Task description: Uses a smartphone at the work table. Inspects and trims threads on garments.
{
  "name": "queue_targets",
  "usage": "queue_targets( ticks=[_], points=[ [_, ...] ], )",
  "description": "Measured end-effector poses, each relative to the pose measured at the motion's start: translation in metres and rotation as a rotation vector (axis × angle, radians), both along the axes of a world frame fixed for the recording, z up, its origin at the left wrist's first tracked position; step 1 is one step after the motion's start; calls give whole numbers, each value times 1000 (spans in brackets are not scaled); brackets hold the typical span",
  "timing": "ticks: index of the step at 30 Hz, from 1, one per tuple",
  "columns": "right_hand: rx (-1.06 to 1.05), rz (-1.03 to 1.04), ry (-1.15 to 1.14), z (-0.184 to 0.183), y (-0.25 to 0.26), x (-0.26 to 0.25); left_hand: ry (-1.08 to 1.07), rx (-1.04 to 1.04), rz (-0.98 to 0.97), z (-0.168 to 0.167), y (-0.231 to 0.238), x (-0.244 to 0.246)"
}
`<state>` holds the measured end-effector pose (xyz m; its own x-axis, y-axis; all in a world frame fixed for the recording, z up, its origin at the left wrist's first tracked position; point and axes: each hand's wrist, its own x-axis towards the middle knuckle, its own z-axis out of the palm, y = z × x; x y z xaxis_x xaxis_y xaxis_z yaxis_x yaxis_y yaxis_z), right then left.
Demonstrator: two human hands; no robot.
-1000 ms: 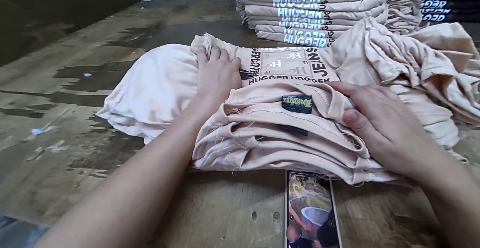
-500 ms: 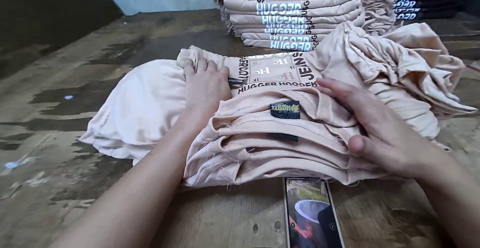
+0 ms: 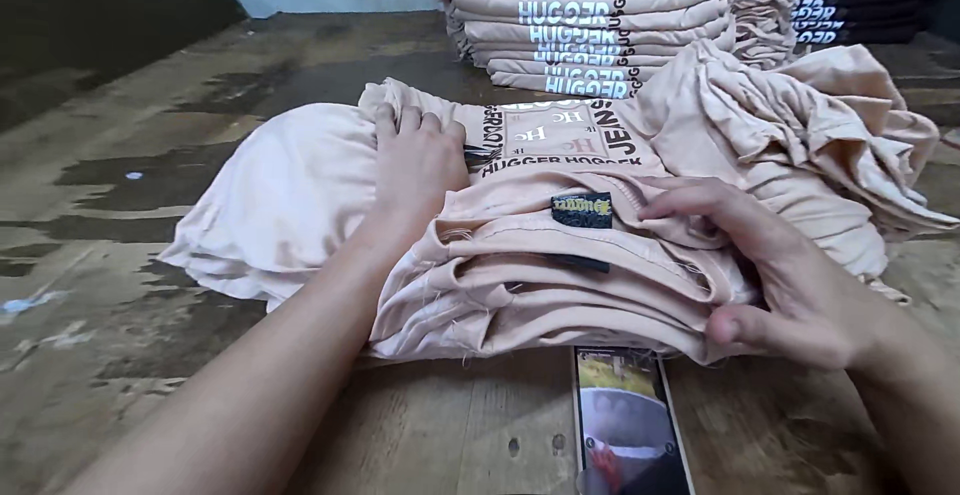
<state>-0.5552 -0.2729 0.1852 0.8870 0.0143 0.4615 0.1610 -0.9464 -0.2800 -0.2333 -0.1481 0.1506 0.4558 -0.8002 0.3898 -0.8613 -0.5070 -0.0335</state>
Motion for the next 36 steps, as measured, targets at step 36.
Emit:
queue_targets(
  ticks=[36],
  points=[
    [181,39,-47,-6,0,-1,-91,-36,-47,-2,5,-3]
  ],
)
